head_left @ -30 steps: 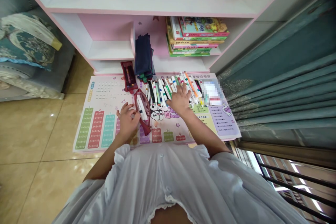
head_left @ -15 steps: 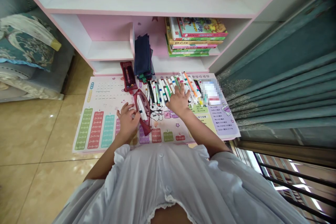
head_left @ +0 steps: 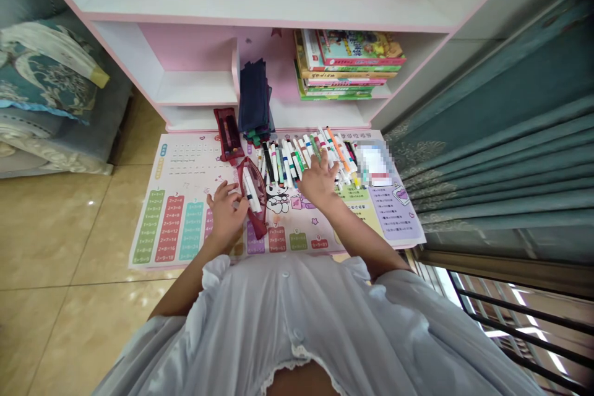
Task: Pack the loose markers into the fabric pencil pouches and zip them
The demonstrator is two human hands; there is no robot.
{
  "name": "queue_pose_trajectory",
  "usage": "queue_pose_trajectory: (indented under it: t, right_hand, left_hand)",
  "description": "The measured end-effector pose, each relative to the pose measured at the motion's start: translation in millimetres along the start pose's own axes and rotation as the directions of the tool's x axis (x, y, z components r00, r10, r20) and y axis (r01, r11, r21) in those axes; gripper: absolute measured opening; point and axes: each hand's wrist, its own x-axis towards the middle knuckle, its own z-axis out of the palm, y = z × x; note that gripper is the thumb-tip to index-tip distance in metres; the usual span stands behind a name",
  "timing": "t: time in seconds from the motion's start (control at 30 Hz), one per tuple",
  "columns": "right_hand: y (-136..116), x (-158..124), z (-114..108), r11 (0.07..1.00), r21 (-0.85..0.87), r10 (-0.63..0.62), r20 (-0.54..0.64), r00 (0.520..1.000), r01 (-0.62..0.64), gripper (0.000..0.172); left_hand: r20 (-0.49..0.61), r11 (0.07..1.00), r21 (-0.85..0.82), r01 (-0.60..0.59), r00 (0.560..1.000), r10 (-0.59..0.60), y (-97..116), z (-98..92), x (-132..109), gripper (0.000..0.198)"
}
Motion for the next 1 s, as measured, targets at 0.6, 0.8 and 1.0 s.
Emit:
queue_pose_trajectory:
  t: [0.6, 0.8, 1.0]
  right_hand:
    - [-45, -61, -10, 0.802, 0.388, -0.423, -0.166, 0.891, 0.454, 0.016]
    - [-73, -56, -2, 0.81, 0.339, -0.472, -0.107, 0.875, 0.479, 0.015]
    - [-81, -48, 12, 0.814, 0.279, -0.489, -0.143, 0.86, 0.509, 0.026]
  left_hand:
    - [-0.008, 0.999, 0.019, -0.027, 1.0, 0.027, 0, -1.9, -2, 0.023]
    - [-0.014, 1.0, 0.007, -0.019, 1.0, 0.019, 0, -4.0, -3, 0.022]
    - [-0.014, 1.0, 0.008, -0.011, 1.0, 0.011, -3, -3.1, -3, 0.021]
